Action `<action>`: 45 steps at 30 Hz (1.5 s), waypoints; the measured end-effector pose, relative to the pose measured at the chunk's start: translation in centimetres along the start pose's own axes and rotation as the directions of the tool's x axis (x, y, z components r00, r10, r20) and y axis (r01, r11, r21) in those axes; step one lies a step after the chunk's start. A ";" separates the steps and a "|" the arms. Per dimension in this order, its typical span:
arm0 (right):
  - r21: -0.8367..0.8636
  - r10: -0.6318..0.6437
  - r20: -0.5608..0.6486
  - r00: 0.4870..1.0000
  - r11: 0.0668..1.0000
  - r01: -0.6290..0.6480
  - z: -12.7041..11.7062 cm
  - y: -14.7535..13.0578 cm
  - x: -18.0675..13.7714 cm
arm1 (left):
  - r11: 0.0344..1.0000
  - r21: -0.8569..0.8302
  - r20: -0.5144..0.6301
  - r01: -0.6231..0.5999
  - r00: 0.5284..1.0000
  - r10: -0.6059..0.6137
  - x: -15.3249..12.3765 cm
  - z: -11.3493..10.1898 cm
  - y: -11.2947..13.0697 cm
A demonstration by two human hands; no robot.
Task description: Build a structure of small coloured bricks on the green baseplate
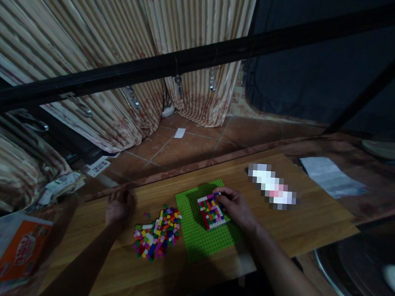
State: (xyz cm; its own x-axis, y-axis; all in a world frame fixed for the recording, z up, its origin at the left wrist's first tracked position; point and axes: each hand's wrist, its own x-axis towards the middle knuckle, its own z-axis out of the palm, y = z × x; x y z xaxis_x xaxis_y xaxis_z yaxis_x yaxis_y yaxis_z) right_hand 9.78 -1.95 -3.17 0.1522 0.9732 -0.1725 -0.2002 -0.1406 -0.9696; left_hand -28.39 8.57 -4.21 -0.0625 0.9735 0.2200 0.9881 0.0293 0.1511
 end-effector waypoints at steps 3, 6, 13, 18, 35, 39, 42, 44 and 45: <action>0.013 -0.019 0.017 1.000 1.000 0.019 -0.3 -0.1 -0.1 | 1.000 -0.023 -0.031 -0.021 0.999 0.021 0.0 0.1 -0.2; 0.100 -0.040 0.007 0.999 0.994 0.039 -0.7 -0.4 -0.2 | 0.999 -0.030 -0.044 -0.020 0.999 0.019 -0.1 0.2 -0.2; 0.054 0.029 -0.039 0.999 0.998 -0.027 -0.1 -0.8 -0.1 | 1.000 -0.030 -0.029 0.002 1.000 -0.003 0.0 0.4 -0.4; -0.104 -0.006 -0.077 0.997 0.995 -0.002 0.8 -0.4 0.4 | 1.000 -0.027 -0.032 -0.009 0.999 0.008 0.0 0.5 -0.4; -0.244 -0.032 -0.059 0.998 0.970 0.017 0.4 -0.6 -0.2 | 0.999 -0.053 -0.100 0.009 0.995 -0.015 -0.3 1.3 -0.5; -0.200 0.052 -0.076 0.996 0.978 -0.067 0.6 -1.1 -0.7 | 0.999 -0.050 -0.096 0.007 0.995 -0.012 -0.3 1.4 -0.5; -0.200 0.057 -0.094 0.994 0.977 -0.075 0.9 -1.4 -0.7 | 0.998 -0.064 -0.090 0.006 0.996 -0.012 -0.3 1.4 -0.5; -0.211 0.059 -0.091 0.994 0.974 -0.077 1.0 -1.4 -0.6 | 0.998 -0.068 -0.091 -0.006 0.996 0.000 -0.4 1.4 -0.5; -0.214 0.065 -0.089 0.994 0.973 -0.083 1.0 -1.4 -0.5 | 0.997 -0.070 -0.092 -0.012 0.996 0.006 -0.4 1.4 -0.5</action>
State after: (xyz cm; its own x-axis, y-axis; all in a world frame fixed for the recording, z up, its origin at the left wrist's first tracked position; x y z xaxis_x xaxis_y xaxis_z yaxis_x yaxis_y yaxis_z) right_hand 9.01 -2.03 -1.56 0.2247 0.9418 -0.2501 -0.0002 -0.2566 -0.9665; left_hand -28.69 8.48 -5.77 -0.0692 0.9487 0.3084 0.9766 0.0013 0.2151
